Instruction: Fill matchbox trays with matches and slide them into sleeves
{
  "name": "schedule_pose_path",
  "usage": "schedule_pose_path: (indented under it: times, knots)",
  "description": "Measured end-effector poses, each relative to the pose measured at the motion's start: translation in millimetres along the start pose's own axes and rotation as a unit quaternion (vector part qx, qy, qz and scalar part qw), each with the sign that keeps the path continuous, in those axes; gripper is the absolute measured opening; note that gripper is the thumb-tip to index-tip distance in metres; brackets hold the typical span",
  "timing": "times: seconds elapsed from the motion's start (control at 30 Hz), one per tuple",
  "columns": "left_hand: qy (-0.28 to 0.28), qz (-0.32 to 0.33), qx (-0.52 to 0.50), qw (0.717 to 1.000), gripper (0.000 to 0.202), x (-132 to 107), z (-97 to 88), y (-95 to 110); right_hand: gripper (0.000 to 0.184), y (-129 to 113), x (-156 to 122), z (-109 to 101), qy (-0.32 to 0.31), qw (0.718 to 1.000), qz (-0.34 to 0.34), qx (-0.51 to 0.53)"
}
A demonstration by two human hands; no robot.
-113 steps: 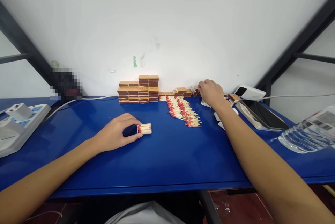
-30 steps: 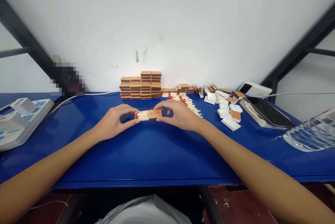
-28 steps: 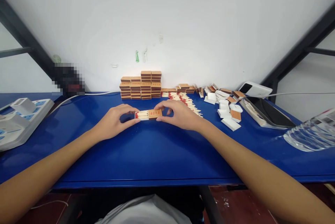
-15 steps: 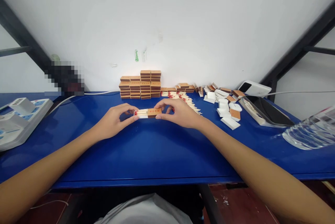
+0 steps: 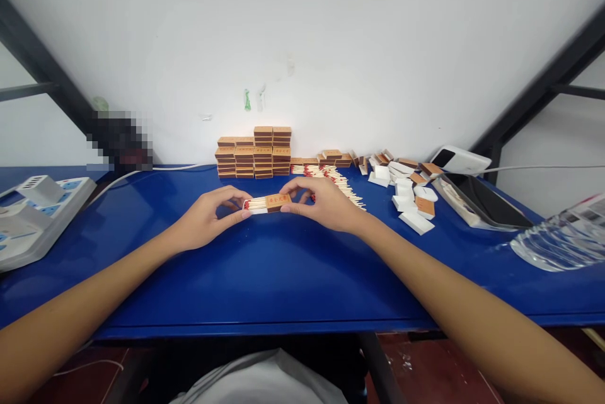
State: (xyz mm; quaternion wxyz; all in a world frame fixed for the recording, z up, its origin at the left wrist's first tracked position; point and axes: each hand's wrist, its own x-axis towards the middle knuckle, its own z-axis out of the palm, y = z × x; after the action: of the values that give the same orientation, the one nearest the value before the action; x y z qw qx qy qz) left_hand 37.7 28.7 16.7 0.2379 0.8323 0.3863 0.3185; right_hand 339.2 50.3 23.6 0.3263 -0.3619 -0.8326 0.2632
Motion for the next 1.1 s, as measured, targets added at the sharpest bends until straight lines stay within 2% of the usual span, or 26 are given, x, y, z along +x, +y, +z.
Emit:
schedule_pose_path:
  times: [0.37,0.5,0.6,0.73,0.8,0.9,1.0,1.1]
  knots:
    - [0.026,-0.002,-0.043,0.999,0.032,-0.9,0.5,2.8,0.034,-12.8,-3.8,8.6,0.04,0.999,-0.016,0.021]
    - [0.028,0.017,-0.052,0.998,0.035,-1.4,0.8,4.0,0.035,-18.0,-5.3,15.8,0.062,0.996,-0.028,0.066]
    - [0.045,0.038,-0.037,0.998,0.039,-2.7,2.6,5.4,0.038,-19.5,-6.2,23.1,0.085,0.99,-0.014,0.111]
    - [0.084,0.06,0.01,0.995,0.046,-4.4,8.9,6.3,0.055,-25.0,-10.6,38.3,0.111,0.975,0.036,0.187]
    - [0.095,0.069,0.019,0.993,0.056,-5.0,13.0,5.0,0.065,-30.1,-15.7,47.0,0.092,0.966,0.058,0.233]
    - [0.094,0.075,0.018,0.993,0.069,-6.0,17.8,2.4,0.074,-37.6,-25.0,57.6,0.022,0.96,0.068,0.272]
    - [0.092,0.062,0.01,0.994,0.072,-6.9,18.6,2.5,0.073,-40.9,-30.4,62.8,-0.03,0.962,0.06,0.265]
    - [0.094,0.057,0.006,0.994,0.072,-6.9,16.9,5.0,0.071,-41.6,-30.0,62.9,-0.042,0.965,0.041,0.254]
